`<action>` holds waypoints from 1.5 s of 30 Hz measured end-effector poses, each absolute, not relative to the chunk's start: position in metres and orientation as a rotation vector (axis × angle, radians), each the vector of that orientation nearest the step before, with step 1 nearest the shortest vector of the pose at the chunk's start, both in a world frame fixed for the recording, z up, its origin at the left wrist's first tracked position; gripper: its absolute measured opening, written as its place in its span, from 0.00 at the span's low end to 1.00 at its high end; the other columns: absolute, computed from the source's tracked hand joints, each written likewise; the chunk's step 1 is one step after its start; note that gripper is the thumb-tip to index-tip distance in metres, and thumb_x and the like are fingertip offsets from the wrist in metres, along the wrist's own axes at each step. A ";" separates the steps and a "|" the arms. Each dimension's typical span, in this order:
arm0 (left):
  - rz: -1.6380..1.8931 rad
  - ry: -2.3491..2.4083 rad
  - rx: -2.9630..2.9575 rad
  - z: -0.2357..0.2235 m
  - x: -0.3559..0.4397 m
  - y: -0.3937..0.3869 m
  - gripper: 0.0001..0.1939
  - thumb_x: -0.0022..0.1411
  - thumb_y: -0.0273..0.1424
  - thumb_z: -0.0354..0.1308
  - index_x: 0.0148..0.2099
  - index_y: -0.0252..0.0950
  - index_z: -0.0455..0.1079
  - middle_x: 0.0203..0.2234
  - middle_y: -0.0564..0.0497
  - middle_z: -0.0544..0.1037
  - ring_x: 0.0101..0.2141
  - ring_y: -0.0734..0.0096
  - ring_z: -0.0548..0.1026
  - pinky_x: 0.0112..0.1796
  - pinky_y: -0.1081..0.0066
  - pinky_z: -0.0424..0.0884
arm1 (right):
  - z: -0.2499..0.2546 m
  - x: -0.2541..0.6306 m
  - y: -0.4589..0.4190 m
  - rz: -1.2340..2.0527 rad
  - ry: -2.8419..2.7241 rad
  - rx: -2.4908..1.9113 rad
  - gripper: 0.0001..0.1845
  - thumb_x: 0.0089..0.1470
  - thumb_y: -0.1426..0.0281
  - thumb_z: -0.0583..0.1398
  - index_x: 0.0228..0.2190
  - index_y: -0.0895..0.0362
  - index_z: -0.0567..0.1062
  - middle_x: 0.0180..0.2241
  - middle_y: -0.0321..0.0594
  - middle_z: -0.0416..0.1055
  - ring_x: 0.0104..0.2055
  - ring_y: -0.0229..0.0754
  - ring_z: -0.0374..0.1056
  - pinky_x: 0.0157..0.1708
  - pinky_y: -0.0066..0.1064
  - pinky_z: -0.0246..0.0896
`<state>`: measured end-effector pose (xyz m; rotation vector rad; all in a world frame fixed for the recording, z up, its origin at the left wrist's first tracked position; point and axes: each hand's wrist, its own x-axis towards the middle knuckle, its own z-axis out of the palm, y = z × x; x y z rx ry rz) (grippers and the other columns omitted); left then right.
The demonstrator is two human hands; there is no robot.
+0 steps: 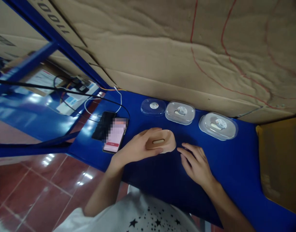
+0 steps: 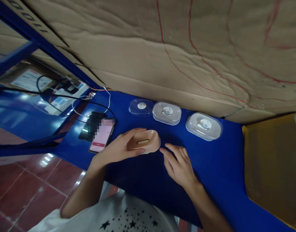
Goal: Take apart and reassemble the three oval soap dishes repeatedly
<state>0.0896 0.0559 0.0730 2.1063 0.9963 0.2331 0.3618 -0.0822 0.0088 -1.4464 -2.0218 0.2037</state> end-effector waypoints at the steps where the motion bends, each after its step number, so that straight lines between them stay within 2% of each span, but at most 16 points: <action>1: 0.233 1.004 2.104 0.074 0.090 0.056 0.38 0.67 0.51 0.67 0.73 0.47 0.61 0.68 0.48 0.73 0.66 0.50 0.74 0.65 0.56 0.71 | 0.009 0.362 -0.082 0.206 -2.011 -1.464 0.25 0.68 0.75 0.59 0.63 0.46 0.74 0.57 0.48 0.77 0.55 0.55 0.76 0.53 0.51 0.74; 8: 0.232 1.033 2.068 0.077 0.094 0.058 0.36 0.69 0.53 0.64 0.71 0.45 0.63 0.63 0.47 0.78 0.60 0.50 0.79 0.60 0.57 0.75 | 0.005 0.359 -0.081 0.294 -2.038 -1.486 0.28 0.69 0.74 0.58 0.66 0.46 0.71 0.63 0.50 0.73 0.59 0.56 0.74 0.56 0.52 0.73; 13: 0.235 1.009 2.096 0.076 0.094 0.058 0.37 0.69 0.55 0.63 0.71 0.42 0.63 0.62 0.45 0.79 0.58 0.49 0.81 0.60 0.55 0.75 | 0.007 0.358 -0.081 0.290 -2.025 -1.486 0.29 0.70 0.74 0.58 0.69 0.46 0.66 0.64 0.51 0.71 0.57 0.54 0.75 0.57 0.52 0.73; 18: 0.259 0.948 2.164 0.076 0.093 0.057 0.36 0.70 0.50 0.65 0.72 0.43 0.61 0.65 0.44 0.76 0.62 0.51 0.77 0.63 0.55 0.71 | 0.005 0.361 -0.081 0.244 -2.062 -1.480 0.26 0.68 0.76 0.59 0.65 0.50 0.71 0.64 0.53 0.70 0.59 0.55 0.74 0.56 0.52 0.73; 23: 0.224 0.942 2.215 0.078 0.092 0.054 0.36 0.70 0.50 0.66 0.72 0.42 0.62 0.66 0.43 0.74 0.64 0.48 0.74 0.65 0.50 0.69 | 0.005 0.362 -0.081 0.222 -2.118 -1.488 0.23 0.68 0.76 0.59 0.60 0.50 0.76 0.64 0.52 0.71 0.60 0.57 0.73 0.55 0.53 0.73; 28: 0.244 0.925 2.300 0.077 0.086 0.055 0.37 0.71 0.49 0.65 0.73 0.44 0.60 0.69 0.43 0.71 0.67 0.49 0.71 0.66 0.50 0.67 | 0.009 0.362 -0.080 0.163 -2.229 -1.453 0.17 0.68 0.76 0.59 0.54 0.54 0.79 0.61 0.54 0.73 0.59 0.58 0.72 0.54 0.52 0.72; 33: 0.329 0.963 2.503 0.074 0.084 0.082 0.36 0.71 0.48 0.65 0.73 0.41 0.61 0.71 0.38 0.67 0.70 0.43 0.66 0.67 0.46 0.64 | 0.011 0.361 -0.080 0.161 -2.230 -1.474 0.17 0.69 0.75 0.59 0.56 0.55 0.78 0.61 0.54 0.74 0.59 0.56 0.72 0.55 0.50 0.71; 37: 0.312 0.961 2.576 0.068 0.081 0.111 0.35 0.70 0.47 0.66 0.72 0.39 0.63 0.72 0.37 0.65 0.71 0.43 0.64 0.68 0.45 0.62 | 0.011 0.360 -0.080 0.198 -2.223 -1.493 0.18 0.70 0.74 0.58 0.59 0.55 0.76 0.62 0.53 0.74 0.60 0.56 0.72 0.56 0.49 0.69; 41: 0.214 0.930 2.576 0.057 0.076 0.127 0.34 0.70 0.45 0.66 0.72 0.39 0.64 0.72 0.37 0.65 0.72 0.42 0.63 0.68 0.43 0.61 | 0.014 0.354 -0.081 0.296 -2.245 -1.475 0.22 0.73 0.72 0.57 0.64 0.55 0.71 0.64 0.49 0.75 0.63 0.54 0.71 0.61 0.52 0.62; 45: 0.200 0.880 2.556 0.054 0.075 0.128 0.32 0.70 0.43 0.66 0.71 0.40 0.66 0.74 0.37 0.62 0.73 0.44 0.61 0.69 0.44 0.60 | 0.022 0.336 -0.086 0.469 -2.290 -1.418 0.22 0.74 0.72 0.55 0.66 0.53 0.69 0.62 0.44 0.78 0.64 0.50 0.71 0.65 0.54 0.56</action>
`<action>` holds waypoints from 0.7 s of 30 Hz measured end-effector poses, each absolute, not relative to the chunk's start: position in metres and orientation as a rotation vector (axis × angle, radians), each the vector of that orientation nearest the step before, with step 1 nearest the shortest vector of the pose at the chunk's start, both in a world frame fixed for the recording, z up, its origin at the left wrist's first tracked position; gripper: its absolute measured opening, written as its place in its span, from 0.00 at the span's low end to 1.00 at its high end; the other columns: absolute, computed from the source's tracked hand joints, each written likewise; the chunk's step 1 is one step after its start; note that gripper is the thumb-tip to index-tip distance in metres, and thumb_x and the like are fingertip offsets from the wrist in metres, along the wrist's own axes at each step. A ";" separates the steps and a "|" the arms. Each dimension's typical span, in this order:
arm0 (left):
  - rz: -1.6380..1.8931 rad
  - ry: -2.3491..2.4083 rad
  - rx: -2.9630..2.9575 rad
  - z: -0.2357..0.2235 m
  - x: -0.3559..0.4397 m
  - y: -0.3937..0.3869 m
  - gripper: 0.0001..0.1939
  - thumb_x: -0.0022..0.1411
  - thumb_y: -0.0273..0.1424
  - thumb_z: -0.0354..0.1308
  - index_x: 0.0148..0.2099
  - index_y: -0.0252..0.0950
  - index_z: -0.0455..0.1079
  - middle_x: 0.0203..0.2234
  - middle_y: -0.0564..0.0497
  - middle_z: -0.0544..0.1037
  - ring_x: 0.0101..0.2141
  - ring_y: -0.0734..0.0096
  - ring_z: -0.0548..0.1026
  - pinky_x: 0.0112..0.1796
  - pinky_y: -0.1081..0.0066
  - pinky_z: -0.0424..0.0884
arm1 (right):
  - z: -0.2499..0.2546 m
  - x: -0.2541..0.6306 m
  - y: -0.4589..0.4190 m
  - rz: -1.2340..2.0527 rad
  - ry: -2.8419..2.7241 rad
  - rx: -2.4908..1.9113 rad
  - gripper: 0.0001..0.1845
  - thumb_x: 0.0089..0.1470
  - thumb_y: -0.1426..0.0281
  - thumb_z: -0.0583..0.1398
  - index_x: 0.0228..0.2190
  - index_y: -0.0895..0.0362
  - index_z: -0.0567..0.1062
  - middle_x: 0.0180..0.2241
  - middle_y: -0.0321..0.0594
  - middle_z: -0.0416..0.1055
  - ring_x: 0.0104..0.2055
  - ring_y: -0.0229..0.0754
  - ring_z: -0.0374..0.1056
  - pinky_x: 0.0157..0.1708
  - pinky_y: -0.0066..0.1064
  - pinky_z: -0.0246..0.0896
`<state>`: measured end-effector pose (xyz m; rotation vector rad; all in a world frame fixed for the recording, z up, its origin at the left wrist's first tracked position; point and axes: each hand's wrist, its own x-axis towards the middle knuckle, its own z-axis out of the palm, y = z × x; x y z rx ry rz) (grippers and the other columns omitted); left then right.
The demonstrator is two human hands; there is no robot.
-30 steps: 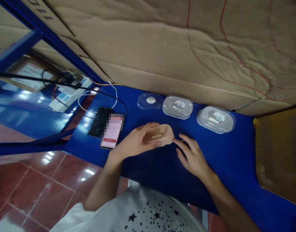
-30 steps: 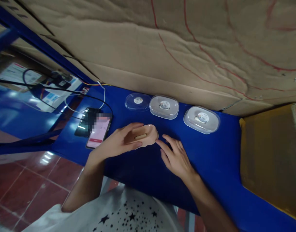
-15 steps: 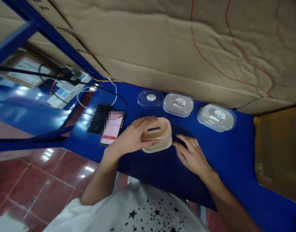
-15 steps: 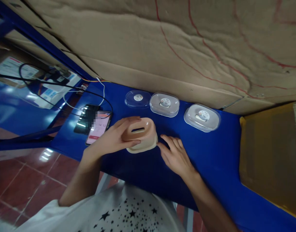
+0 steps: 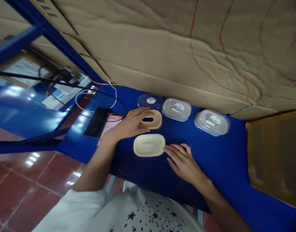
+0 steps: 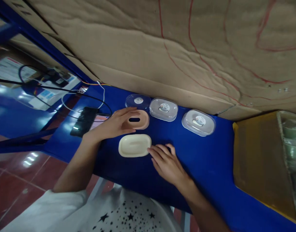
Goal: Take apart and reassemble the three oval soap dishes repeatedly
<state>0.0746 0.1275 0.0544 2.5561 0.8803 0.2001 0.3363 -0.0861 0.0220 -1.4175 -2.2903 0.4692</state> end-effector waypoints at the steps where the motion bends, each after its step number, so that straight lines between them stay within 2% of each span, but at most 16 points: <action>1: 0.205 0.885 2.555 0.057 0.075 0.125 0.32 0.70 0.43 0.65 0.71 0.40 0.66 0.75 0.37 0.61 0.73 0.43 0.60 0.69 0.43 0.59 | 0.025 0.331 -0.088 0.510 -2.299 -1.402 0.22 0.74 0.72 0.54 0.66 0.52 0.69 0.61 0.43 0.78 0.63 0.49 0.72 0.66 0.54 0.56; 6: 0.236 0.934 2.605 0.077 0.075 0.085 0.36 0.72 0.47 0.64 0.75 0.41 0.60 0.76 0.36 0.58 0.75 0.39 0.55 0.70 0.37 0.56 | 0.040 0.330 -0.084 0.581 -2.320 -1.253 0.25 0.73 0.72 0.56 0.68 0.50 0.67 0.60 0.41 0.79 0.61 0.45 0.74 0.62 0.46 0.63; 8: 0.225 0.904 2.638 0.078 0.073 0.061 0.38 0.71 0.43 0.66 0.76 0.43 0.58 0.76 0.37 0.57 0.76 0.38 0.51 0.70 0.37 0.55 | 0.048 0.345 -0.069 0.485 -2.301 -1.281 0.25 0.73 0.71 0.57 0.67 0.50 0.68 0.61 0.42 0.79 0.61 0.46 0.74 0.62 0.46 0.64; 10: 0.215 0.917 2.677 0.072 0.072 0.041 0.39 0.70 0.41 0.68 0.77 0.44 0.57 0.77 0.37 0.55 0.77 0.38 0.50 0.70 0.36 0.54 | 0.054 0.365 -0.044 0.341 -2.291 -1.418 0.24 0.73 0.68 0.57 0.67 0.51 0.69 0.64 0.47 0.75 0.64 0.52 0.71 0.63 0.50 0.63; 13: 0.252 0.987 2.701 0.060 0.076 0.023 0.37 0.71 0.41 0.68 0.75 0.43 0.60 0.76 0.34 0.56 0.75 0.38 0.55 0.70 0.32 0.51 | 0.060 0.386 0.003 0.141 -2.270 -1.675 0.27 0.72 0.64 0.58 0.69 0.55 0.68 0.72 0.54 0.63 0.70 0.63 0.63 0.66 0.58 0.60; 16: 0.308 1.021 2.697 0.052 0.084 0.022 0.35 0.69 0.43 0.69 0.73 0.42 0.65 0.74 0.32 0.62 0.73 0.36 0.60 0.69 0.29 0.50 | 0.059 0.388 0.040 0.056 -2.264 -1.805 0.31 0.71 0.62 0.59 0.70 0.57 0.65 0.75 0.59 0.56 0.75 0.71 0.54 0.69 0.66 0.51; 19: 0.314 1.010 2.705 0.047 0.087 0.027 0.35 0.68 0.41 0.70 0.72 0.42 0.67 0.72 0.31 0.65 0.72 0.33 0.61 0.67 0.25 0.51 | 0.060 0.383 0.050 0.065 -2.236 -1.831 0.29 0.70 0.62 0.60 0.68 0.56 0.67 0.71 0.60 0.62 0.76 0.72 0.51 0.70 0.70 0.46; 21: 0.313 0.982 2.710 0.045 0.084 0.031 0.34 0.67 0.39 0.71 0.71 0.42 0.68 0.72 0.31 0.65 0.72 0.33 0.62 0.68 0.25 0.50 | 0.064 0.384 0.044 0.108 -2.266 -1.810 0.25 0.68 0.63 0.61 0.63 0.54 0.69 0.65 0.58 0.68 0.75 0.71 0.54 0.70 0.70 0.45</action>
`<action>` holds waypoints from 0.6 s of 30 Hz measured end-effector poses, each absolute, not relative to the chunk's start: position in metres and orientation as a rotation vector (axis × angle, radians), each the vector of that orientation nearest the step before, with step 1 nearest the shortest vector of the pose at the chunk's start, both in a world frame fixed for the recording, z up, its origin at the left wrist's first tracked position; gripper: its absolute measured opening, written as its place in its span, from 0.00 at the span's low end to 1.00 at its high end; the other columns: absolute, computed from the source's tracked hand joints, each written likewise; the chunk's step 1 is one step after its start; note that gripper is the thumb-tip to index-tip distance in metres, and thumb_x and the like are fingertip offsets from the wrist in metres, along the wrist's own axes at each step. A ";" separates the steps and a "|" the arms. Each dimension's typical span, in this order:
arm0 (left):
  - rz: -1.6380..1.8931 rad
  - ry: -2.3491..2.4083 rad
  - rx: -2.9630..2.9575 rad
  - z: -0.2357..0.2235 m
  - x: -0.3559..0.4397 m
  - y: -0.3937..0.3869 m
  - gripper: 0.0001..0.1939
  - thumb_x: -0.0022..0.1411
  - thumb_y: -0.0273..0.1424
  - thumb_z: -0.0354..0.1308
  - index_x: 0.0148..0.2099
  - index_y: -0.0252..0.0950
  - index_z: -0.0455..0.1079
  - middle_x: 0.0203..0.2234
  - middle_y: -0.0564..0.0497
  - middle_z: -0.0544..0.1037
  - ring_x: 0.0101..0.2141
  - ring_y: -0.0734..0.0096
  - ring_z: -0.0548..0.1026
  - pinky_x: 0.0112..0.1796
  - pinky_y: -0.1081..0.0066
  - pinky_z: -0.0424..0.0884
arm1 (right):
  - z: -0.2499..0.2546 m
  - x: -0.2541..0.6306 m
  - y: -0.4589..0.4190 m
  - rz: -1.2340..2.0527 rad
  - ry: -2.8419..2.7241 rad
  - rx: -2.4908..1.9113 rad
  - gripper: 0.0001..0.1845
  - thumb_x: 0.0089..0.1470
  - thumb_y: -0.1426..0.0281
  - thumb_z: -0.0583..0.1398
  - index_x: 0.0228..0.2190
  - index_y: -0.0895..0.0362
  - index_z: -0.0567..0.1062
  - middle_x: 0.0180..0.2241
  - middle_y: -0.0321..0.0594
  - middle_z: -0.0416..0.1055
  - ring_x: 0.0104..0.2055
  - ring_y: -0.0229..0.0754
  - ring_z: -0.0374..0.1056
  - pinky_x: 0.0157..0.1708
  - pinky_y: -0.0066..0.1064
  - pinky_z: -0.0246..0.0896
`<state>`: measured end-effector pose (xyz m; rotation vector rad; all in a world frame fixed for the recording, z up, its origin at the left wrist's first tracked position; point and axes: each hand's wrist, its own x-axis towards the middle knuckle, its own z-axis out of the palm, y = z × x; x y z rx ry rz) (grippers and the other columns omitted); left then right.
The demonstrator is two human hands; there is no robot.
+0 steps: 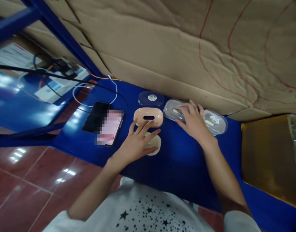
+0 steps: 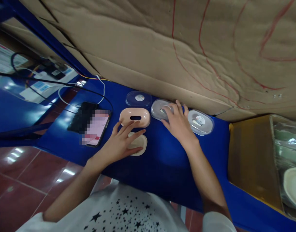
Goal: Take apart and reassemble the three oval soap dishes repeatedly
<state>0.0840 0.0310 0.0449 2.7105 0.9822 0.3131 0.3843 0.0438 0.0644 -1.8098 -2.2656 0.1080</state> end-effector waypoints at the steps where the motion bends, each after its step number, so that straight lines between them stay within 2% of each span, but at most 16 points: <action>1: 0.316 0.962 2.713 0.044 0.082 0.033 0.33 0.68 0.38 0.70 0.71 0.42 0.68 0.72 0.32 0.65 0.72 0.34 0.62 0.68 0.25 0.49 | 0.068 0.387 0.039 0.150 -2.288 -1.807 0.24 0.67 0.63 0.63 0.61 0.54 0.71 0.61 0.56 0.69 0.72 0.70 0.58 0.69 0.70 0.47; 4: 0.345 0.914 2.729 0.048 0.082 0.037 0.29 0.71 0.38 0.67 0.70 0.43 0.69 0.71 0.35 0.67 0.72 0.37 0.62 0.70 0.27 0.47 | 0.082 0.400 0.023 0.373 -2.320 -1.829 0.25 0.61 0.62 0.68 0.56 0.53 0.71 0.56 0.51 0.70 0.58 0.63 0.72 0.61 0.60 0.64; 6: 0.387 0.880 2.761 0.054 0.090 0.040 0.25 0.74 0.38 0.63 0.69 0.44 0.69 0.70 0.38 0.69 0.71 0.40 0.64 0.70 0.31 0.48 | 0.090 0.410 0.019 0.554 -2.296 -1.783 0.27 0.58 0.59 0.71 0.55 0.51 0.70 0.55 0.48 0.70 0.52 0.57 0.74 0.55 0.51 0.70; 8: 0.441 0.809 2.811 0.059 0.106 0.042 0.21 0.77 0.38 0.59 0.68 0.44 0.70 0.68 0.39 0.72 0.69 0.45 0.68 0.71 0.35 0.50 | 0.095 0.418 0.022 0.652 -2.243 -1.684 0.28 0.59 0.56 0.70 0.55 0.49 0.70 0.55 0.46 0.70 0.53 0.55 0.73 0.54 0.47 0.70; 10: 0.463 0.717 2.865 0.061 0.125 0.041 0.19 0.78 0.37 0.57 0.67 0.42 0.71 0.65 0.41 0.75 0.66 0.49 0.71 0.71 0.40 0.53 | 0.096 0.423 0.030 0.611 -2.179 -1.631 0.27 0.61 0.54 0.68 0.56 0.50 0.70 0.55 0.47 0.71 0.56 0.55 0.72 0.57 0.47 0.69; 12: 0.412 0.661 2.915 0.060 0.141 0.039 0.20 0.78 0.38 0.57 0.68 0.40 0.70 0.67 0.40 0.73 0.67 0.48 0.70 0.70 0.42 0.56 | 0.092 0.425 0.041 0.511 -2.146 -1.641 0.27 0.63 0.54 0.67 0.57 0.52 0.70 0.56 0.50 0.71 0.58 0.57 0.71 0.60 0.50 0.68; 15: 0.281 0.574 2.956 0.054 0.155 0.034 0.25 0.76 0.39 0.61 0.69 0.37 0.67 0.68 0.37 0.71 0.67 0.42 0.68 0.68 0.37 0.56 | 0.081 0.422 0.058 0.499 -2.158 -1.644 0.27 0.63 0.56 0.67 0.58 0.52 0.71 0.58 0.51 0.72 0.59 0.58 0.72 0.60 0.52 0.68; 18: 0.230 0.447 2.952 0.052 0.157 0.029 0.18 0.75 0.34 0.61 0.63 0.37 0.72 0.61 0.40 0.77 0.62 0.46 0.73 0.64 0.41 0.62 | 0.067 0.415 0.070 0.532 -2.197 -1.635 0.25 0.63 0.58 0.67 0.58 0.50 0.72 0.59 0.50 0.73 0.60 0.58 0.72 0.61 0.55 0.67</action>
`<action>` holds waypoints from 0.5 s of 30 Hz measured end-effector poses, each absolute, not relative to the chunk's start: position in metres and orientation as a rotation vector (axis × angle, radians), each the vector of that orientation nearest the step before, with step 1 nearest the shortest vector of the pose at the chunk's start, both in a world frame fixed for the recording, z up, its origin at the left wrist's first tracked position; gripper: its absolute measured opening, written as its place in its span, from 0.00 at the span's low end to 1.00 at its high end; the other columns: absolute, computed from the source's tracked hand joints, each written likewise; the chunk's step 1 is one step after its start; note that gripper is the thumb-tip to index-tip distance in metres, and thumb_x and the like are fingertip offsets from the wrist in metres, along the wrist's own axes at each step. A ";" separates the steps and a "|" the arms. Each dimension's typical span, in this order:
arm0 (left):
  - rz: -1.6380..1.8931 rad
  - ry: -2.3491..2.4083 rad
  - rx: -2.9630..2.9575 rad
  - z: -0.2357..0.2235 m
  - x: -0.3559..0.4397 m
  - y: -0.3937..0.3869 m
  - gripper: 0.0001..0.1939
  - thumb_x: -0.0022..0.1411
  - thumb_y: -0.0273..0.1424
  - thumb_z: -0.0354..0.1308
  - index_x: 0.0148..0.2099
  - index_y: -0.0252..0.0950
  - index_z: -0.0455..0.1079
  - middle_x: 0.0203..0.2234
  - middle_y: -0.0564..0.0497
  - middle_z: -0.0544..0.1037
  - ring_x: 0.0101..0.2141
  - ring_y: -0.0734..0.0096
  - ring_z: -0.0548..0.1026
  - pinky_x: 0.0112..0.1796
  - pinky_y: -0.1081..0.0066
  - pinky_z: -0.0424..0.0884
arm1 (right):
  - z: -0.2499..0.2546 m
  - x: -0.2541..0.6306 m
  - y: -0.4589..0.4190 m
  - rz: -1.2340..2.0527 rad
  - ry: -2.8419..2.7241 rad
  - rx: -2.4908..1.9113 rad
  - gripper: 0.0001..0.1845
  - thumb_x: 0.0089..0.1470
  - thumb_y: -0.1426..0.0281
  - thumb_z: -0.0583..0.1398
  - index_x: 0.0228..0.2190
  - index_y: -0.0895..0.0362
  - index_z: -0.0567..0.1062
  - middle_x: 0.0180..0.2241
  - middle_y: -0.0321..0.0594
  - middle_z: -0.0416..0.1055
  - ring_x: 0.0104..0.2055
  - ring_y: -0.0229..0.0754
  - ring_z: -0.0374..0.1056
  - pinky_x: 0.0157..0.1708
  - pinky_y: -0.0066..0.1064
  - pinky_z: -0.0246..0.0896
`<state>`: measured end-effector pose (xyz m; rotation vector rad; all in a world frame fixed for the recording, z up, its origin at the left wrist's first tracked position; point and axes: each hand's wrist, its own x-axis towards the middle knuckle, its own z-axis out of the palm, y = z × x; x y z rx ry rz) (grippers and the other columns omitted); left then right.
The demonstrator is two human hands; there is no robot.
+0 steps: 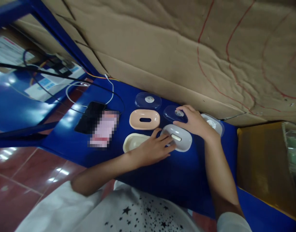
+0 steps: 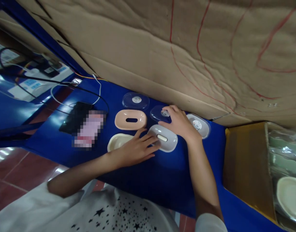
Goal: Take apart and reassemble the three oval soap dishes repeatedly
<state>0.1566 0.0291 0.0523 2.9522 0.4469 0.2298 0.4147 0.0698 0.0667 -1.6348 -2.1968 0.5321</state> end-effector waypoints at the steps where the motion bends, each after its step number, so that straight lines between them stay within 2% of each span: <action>1: 0.226 0.414 2.951 0.053 0.156 0.028 0.14 0.75 0.32 0.61 0.60 0.37 0.73 0.58 0.41 0.79 0.60 0.47 0.75 0.61 0.44 0.64 | 0.063 0.412 0.073 0.518 -2.210 -1.646 0.25 0.63 0.60 0.67 0.59 0.50 0.72 0.60 0.50 0.72 0.61 0.59 0.72 0.61 0.56 0.67; 3: 0.232 0.363 2.955 0.055 0.156 0.028 0.09 0.74 0.28 0.61 0.55 0.37 0.75 0.53 0.42 0.80 0.56 0.50 0.77 0.57 0.49 0.66 | 0.058 0.407 0.075 0.471 -2.239 -1.675 0.26 0.63 0.63 0.67 0.60 0.52 0.72 0.62 0.53 0.70 0.64 0.61 0.70 0.63 0.59 0.64; 6: 0.236 0.300 2.948 0.058 0.154 0.031 0.08 0.70 0.24 0.63 0.51 0.36 0.76 0.47 0.44 0.81 0.52 0.52 0.78 0.55 0.51 0.66 | 0.063 0.403 0.065 0.400 -2.250 -1.689 0.26 0.66 0.66 0.64 0.63 0.53 0.70 0.66 0.56 0.67 0.69 0.63 0.64 0.66 0.62 0.60; 10: 0.358 0.275 2.921 0.056 0.150 0.038 0.06 0.74 0.28 0.61 0.51 0.37 0.76 0.45 0.46 0.82 0.48 0.56 0.78 0.53 0.54 0.67 | 0.082 0.402 0.016 0.351 -2.263 -1.613 0.20 0.73 0.62 0.57 0.62 0.49 0.73 0.67 0.50 0.69 0.71 0.58 0.63 0.68 0.58 0.60; 13: 0.530 0.335 2.865 0.051 0.146 0.040 0.05 0.78 0.30 0.58 0.50 0.39 0.76 0.45 0.49 0.82 0.46 0.60 0.78 0.54 0.56 0.66 | 0.086 0.399 -0.028 0.427 -2.359 -1.622 0.20 0.72 0.57 0.59 0.61 0.48 0.75 0.68 0.47 0.68 0.72 0.59 0.61 0.68 0.61 0.60; 15: 0.578 0.357 2.855 0.048 0.144 0.040 0.05 0.78 0.29 0.58 0.49 0.39 0.76 0.44 0.50 0.82 0.45 0.62 0.78 0.54 0.57 0.66 | 0.083 0.394 -0.046 0.477 -2.404 -1.650 0.23 0.71 0.57 0.61 0.63 0.48 0.73 0.70 0.47 0.67 0.74 0.60 0.59 0.69 0.63 0.60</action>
